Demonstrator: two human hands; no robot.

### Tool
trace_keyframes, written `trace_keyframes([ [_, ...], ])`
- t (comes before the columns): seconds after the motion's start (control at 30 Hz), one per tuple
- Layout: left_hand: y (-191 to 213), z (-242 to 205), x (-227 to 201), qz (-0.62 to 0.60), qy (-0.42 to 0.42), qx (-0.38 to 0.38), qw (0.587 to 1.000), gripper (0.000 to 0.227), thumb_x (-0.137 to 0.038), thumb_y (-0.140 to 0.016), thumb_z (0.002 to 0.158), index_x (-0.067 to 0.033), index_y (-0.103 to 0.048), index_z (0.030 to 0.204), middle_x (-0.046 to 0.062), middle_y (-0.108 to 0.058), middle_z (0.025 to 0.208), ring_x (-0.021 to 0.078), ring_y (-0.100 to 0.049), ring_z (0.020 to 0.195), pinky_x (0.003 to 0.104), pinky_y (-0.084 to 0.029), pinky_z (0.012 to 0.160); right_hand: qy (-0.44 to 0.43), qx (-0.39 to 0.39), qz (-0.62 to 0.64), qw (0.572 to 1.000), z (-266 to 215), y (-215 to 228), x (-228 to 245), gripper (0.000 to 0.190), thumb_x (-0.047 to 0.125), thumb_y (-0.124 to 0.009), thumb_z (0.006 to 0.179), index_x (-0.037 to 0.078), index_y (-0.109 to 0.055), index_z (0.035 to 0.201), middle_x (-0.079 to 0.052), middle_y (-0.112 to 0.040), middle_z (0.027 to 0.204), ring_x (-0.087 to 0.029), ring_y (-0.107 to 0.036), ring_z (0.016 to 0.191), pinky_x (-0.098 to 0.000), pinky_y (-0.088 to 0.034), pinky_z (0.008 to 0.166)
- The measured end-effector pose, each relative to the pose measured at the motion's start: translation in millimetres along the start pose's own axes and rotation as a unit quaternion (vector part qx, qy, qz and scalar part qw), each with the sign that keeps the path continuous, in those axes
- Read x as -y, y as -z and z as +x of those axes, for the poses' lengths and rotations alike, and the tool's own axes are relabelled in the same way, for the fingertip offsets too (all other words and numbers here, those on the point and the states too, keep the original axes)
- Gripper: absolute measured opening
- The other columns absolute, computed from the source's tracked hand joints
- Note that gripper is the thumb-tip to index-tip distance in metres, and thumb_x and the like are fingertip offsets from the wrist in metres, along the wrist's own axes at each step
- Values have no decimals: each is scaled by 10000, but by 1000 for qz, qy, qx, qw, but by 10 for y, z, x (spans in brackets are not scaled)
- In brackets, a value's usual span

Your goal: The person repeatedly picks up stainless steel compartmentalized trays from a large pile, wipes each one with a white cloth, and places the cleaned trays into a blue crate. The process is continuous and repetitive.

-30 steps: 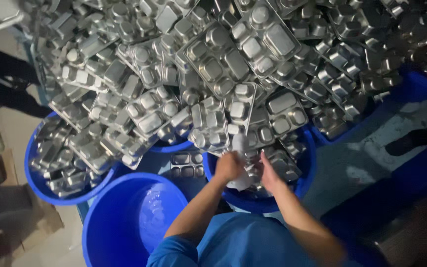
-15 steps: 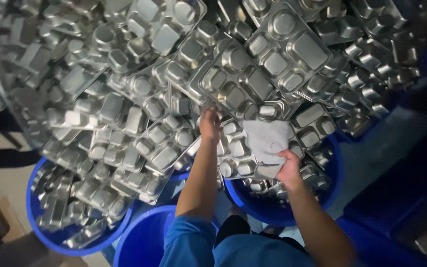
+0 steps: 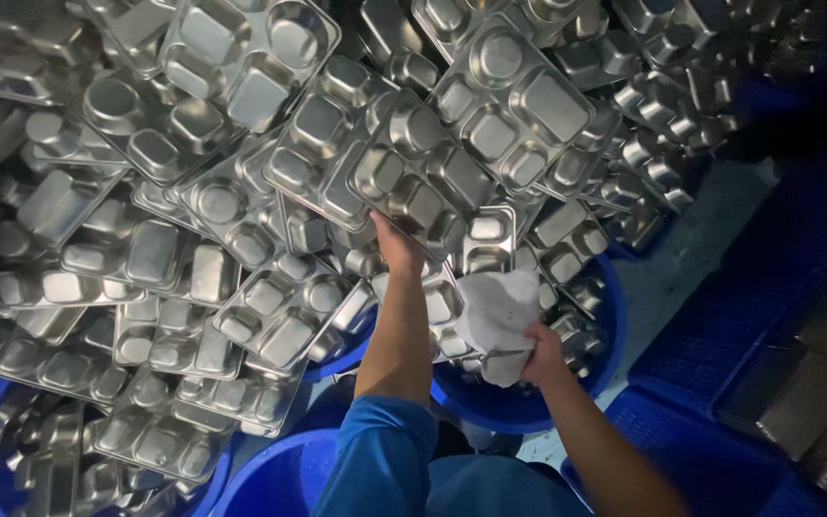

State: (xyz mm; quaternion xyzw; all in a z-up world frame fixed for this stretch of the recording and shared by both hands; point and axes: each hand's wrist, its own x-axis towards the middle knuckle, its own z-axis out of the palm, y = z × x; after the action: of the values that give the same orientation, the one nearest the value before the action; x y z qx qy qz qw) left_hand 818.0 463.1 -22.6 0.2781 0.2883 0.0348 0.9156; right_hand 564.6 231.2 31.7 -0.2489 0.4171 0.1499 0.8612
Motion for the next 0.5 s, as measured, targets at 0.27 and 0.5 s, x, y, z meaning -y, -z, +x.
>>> trace_keyframes([
  [0.27,-144,-275,-398,40,-43,64,996,624,-543,-357,1084,-6,-650,1207,105,-710,1078,239,-669,974,370,-534,914,96,29,-9,995,-219,-132,339,638,218,-547,734,79,-548,1357,-143,-636,1241,-394,-629,1124,-615,-502,973],
  [0.5,-479,-1097,-687,-108,57,174,977,577,-559,-367,1077,-118,-459,1439,83,-513,1456,260,-484,1341,440,-362,1160,256,198,-14,946,-438,-811,790,687,536,-550,977,105,-461,1504,-90,-582,1437,-313,-550,1337,-522,-409,1157],
])
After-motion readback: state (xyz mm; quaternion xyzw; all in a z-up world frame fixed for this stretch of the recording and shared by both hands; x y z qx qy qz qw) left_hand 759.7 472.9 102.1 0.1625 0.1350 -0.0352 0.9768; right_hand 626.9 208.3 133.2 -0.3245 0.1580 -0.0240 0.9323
